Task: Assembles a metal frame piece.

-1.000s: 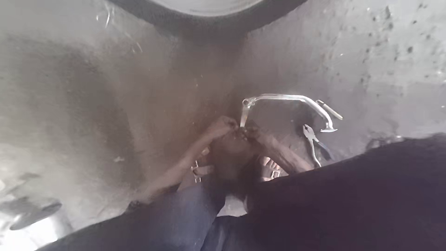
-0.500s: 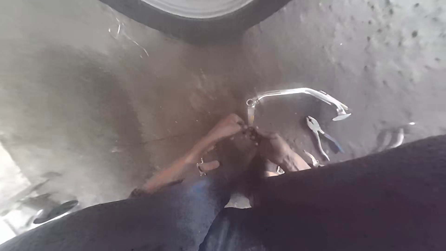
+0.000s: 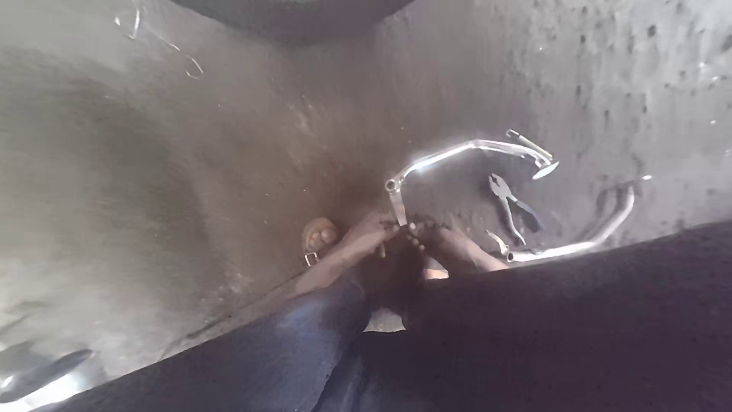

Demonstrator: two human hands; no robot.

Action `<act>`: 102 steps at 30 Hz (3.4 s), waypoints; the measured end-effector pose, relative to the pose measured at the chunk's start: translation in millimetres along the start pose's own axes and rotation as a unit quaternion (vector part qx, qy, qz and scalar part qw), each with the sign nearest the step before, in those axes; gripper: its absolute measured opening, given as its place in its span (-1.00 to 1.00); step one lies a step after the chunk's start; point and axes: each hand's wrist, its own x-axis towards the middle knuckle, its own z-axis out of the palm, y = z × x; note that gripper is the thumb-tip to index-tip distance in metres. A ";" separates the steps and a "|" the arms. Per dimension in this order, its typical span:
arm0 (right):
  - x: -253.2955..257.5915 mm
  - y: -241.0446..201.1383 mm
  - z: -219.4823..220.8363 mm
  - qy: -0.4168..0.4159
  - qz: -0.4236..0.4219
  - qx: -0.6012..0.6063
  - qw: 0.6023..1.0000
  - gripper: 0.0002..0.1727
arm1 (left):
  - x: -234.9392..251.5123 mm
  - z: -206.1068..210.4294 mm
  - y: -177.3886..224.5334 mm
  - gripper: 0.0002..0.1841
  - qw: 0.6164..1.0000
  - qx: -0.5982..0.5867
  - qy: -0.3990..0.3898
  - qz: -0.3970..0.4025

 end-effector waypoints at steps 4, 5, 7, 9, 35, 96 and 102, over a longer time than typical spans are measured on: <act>-9.3 -15.1 7.1 -0.049 0.013 0.037 0.998 -0.81 | -0.9 -19.1 13.8 -0.80 0.998 -0.037 -0.056 0.008; -12.5 -19.1 10.6 -0.055 0.015 0.048 0.997 -0.79 | -1.7 -23.7 20.6 -0.79 0.997 -0.044 -0.057 -0.010; -14.7 -24.5 10.0 -0.090 0.000 0.060 0.994 -0.77 | -1.6 -32.5 26.0 -0.81 0.995 -0.078 -0.054 -0.034; -13.2 -27.4 7.5 -0.103 -0.022 0.064 0.992 -0.76 | -0.7 -36.8 25.7 -0.84 0.993 -0.102 -0.050 -0.037; 16.1 23.4 5.8 0.082 -0.064 -0.124 0.987 -0.81 | 26.2 -1.2 -20.3 -0.73 0.996 0.087 0.001 -0.014; 27.3 46.6 -4.2 0.104 -0.318 -0.264 0.905 -0.80 | 30.1 -11.0 -17.9 -0.74 0.999 -0.015 -0.038 -0.005; 26.7 44.8 -6.1 0.063 -0.271 -0.187 0.942 -0.84 | 28.9 -0.5 -15.0 -0.81 0.999 -0.011 0.022 -0.026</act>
